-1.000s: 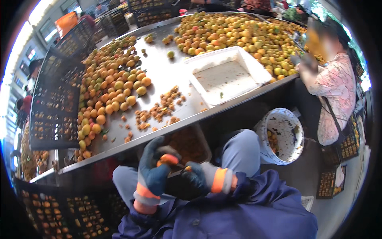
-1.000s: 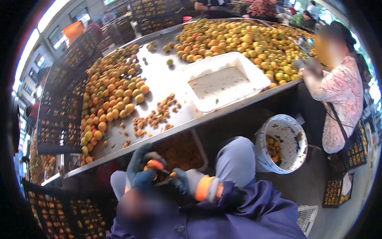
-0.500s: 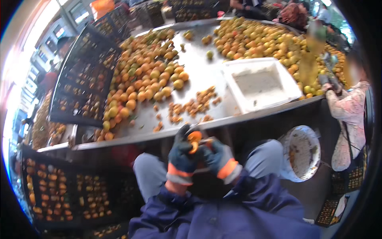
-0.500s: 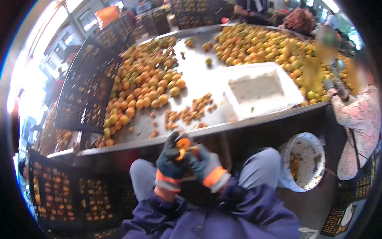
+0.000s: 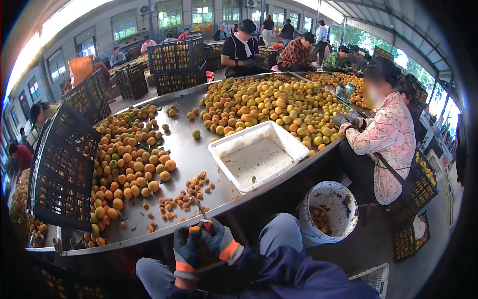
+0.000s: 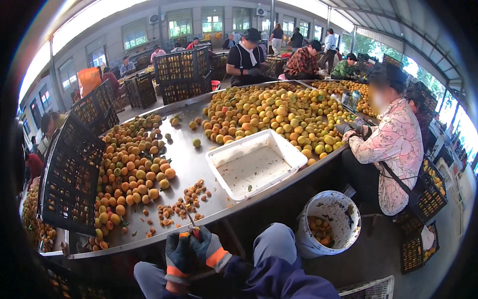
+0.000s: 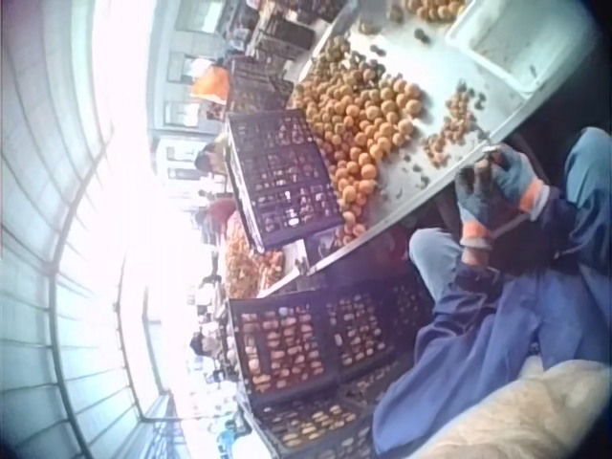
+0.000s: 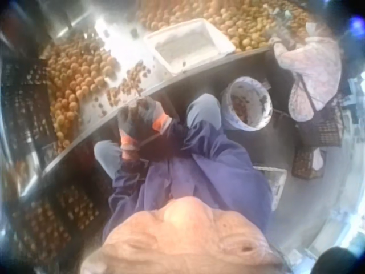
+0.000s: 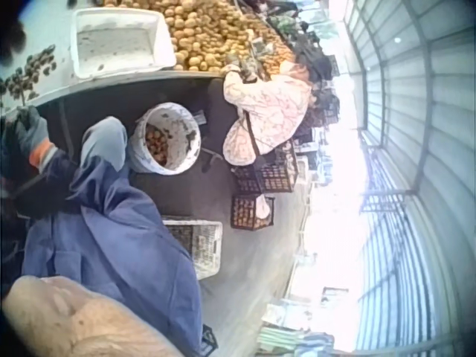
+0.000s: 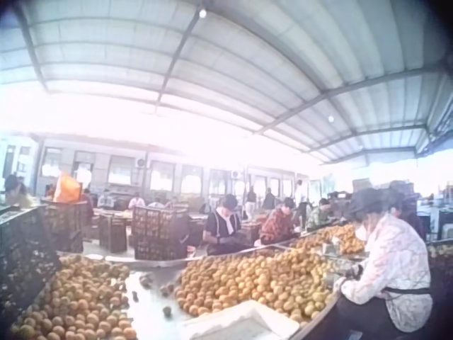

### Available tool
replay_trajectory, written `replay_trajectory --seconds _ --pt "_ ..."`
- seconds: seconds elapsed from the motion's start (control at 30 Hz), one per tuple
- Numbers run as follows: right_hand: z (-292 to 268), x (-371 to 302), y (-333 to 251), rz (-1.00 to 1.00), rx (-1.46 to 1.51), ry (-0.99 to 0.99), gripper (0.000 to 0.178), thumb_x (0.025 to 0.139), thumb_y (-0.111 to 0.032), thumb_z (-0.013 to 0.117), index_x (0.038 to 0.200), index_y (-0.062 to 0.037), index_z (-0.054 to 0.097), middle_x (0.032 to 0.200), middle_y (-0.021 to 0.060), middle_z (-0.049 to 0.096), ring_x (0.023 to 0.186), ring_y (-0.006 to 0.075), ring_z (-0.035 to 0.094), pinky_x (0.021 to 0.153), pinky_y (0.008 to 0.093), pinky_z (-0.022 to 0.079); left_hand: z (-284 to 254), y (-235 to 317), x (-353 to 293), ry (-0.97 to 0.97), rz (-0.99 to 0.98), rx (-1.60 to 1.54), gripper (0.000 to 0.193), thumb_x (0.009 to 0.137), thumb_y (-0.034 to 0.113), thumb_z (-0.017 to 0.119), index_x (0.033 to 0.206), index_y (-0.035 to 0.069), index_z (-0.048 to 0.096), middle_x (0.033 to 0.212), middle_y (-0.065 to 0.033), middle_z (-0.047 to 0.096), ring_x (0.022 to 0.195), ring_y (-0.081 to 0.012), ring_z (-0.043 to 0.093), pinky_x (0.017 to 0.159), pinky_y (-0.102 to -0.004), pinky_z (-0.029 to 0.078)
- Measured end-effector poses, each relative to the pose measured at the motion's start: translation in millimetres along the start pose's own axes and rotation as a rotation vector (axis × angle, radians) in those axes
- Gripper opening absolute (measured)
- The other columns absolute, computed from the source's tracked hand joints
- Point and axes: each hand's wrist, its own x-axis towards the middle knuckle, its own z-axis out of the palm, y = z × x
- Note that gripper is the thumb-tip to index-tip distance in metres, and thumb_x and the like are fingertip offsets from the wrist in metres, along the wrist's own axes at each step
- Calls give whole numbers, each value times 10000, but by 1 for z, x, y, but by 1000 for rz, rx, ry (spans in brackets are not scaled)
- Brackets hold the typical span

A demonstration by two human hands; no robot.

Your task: Pitting and slicing apricots using a small paring knife.

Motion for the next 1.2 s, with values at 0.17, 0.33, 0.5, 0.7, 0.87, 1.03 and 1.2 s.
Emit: replay_trajectory --seconds 0.17,0.33,0.5,0.7,0.87,1.03,1.2 --pt "-3 -5 -17 -70 -137 -11 287 877 -239 668 1097 -68 598 916 99 680 851 164 666 755 302 523 5 25 -9 -25 -95 -290 149 919 187 628 964 50 590 879 -3 621 793 -66 564 709 -209 476" --pt "-14 -6 -29 -123 -272 -60 282 872 -276 678 1059 -81 598 872 108 677 814 184 675 717 312 525 0 33 -21 -129 -212 -309 155 923 202 624 945 51 594 833 11 622 753 -60 562 687 -206 469" --pt "-14 -11 -39 -76 -201 -113 260 874 -248 680 1046 -68 603 834 94 670 769 181 670 676 304 520 -3 48 -31 -176 -261 -132 160 959 203 546 987 56 602 835 -21 607 750 -101 570 681 -234 473" --pt "-14 -14 -44 -3 -195 -88 228 869 -205 686 1033 -64 610 845 83 672 766 169 670 669 296 524 -2 52 -38 -207 -120 -85 202 959 204 546 1030 22 596 917 -16 621 821 -74 566 741 -243 475" --pt "-9 -20 -33 -145 -219 4 238 871 -182 676 1067 -70 599 856 77 675 786 167 671 692 294 527 4 36 -39 -171 -9 37 232 958 221 548 1043 10 593 923 -14 625 855 -75 566 744 -231 467" --pt "-12 -23 -34 -258 -238 53 286 865 -171 672 1112 -69 572 861 81 676 797 176 678 695 299 529 16 44 -41 -149 202 132 382 979 279 494 1253 15 532 1110 -71 628 996 -138 593 847 -269 478" --pt "-11 -30 -43 -306 -149 -44 333 854 -219 681 1122 -55 569 880 97 679 793 219 686 690 322 532 14 45 -49 -161 69 -136 521 968 336 508 1363 6 431 1212 -92 587 1073 -175 578 921 -292 459"
